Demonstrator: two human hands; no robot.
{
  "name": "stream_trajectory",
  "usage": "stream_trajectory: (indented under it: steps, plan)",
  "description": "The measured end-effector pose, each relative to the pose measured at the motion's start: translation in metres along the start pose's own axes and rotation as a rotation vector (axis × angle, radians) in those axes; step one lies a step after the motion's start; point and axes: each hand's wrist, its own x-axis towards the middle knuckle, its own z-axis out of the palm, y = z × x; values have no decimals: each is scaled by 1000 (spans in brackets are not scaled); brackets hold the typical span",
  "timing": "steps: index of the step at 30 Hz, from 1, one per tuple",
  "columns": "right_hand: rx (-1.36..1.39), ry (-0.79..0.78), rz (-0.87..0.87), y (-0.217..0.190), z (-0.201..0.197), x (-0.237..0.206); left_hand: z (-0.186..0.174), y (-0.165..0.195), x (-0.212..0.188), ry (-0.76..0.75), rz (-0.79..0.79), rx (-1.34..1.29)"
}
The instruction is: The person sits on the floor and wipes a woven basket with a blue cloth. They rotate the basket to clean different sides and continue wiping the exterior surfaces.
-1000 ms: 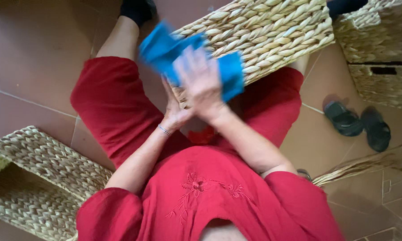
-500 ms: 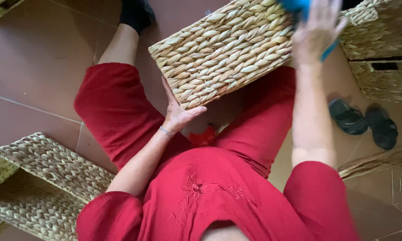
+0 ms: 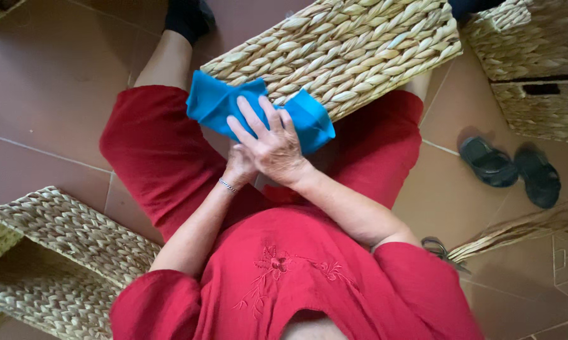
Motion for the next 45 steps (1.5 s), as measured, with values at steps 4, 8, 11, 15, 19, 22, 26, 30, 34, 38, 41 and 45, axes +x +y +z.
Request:
stream_trajectory:
  steps: [4, 8, 11, 15, 19, 22, 26, 30, 34, 38, 41, 45]
  plan:
    - [-21, 82, -115, 44, -18, -4, -1, 4, -2, 70, -97, -170]
    - [-370, 123, 25, 157, -43, -17, -7, 28, -1, 158, 29, -318]
    - [-515, 96, 353, 246, -65, -30, -9, 44, 0, 146, -7, -286]
    - [-655, 132, 556, 285, -63, -23, -7, 52, 1, 143, 24, -420]
    - [-409, 198, 488, 193, -33, 3, -4, 38, 3, 171, 68, -373]
    - [-343, 164, 244, 78, -15, 8, -1, 16, 1, 147, 16, -462]
    - [-95, 38, -19, -16, -7, -2, 0, -14, -1, 22, 29, 134]
    - [20, 53, -90, 10, -14, -14, 0, -14, -6, -5, -47, 16]
    - [-226, 144, 36, 111, -42, -21, -6, 11, -4, 161, -12, -228]
    - [-512, 92, 306, 234, -84, -41, -8, 35, -2, 162, 10, -212]
    - [-558, 164, 438, 276, -86, -46, -7, 44, 1, 190, 44, -195]
    - [-514, 248, 451, 225, -61, -27, -8, 43, 3, 173, 29, -254]
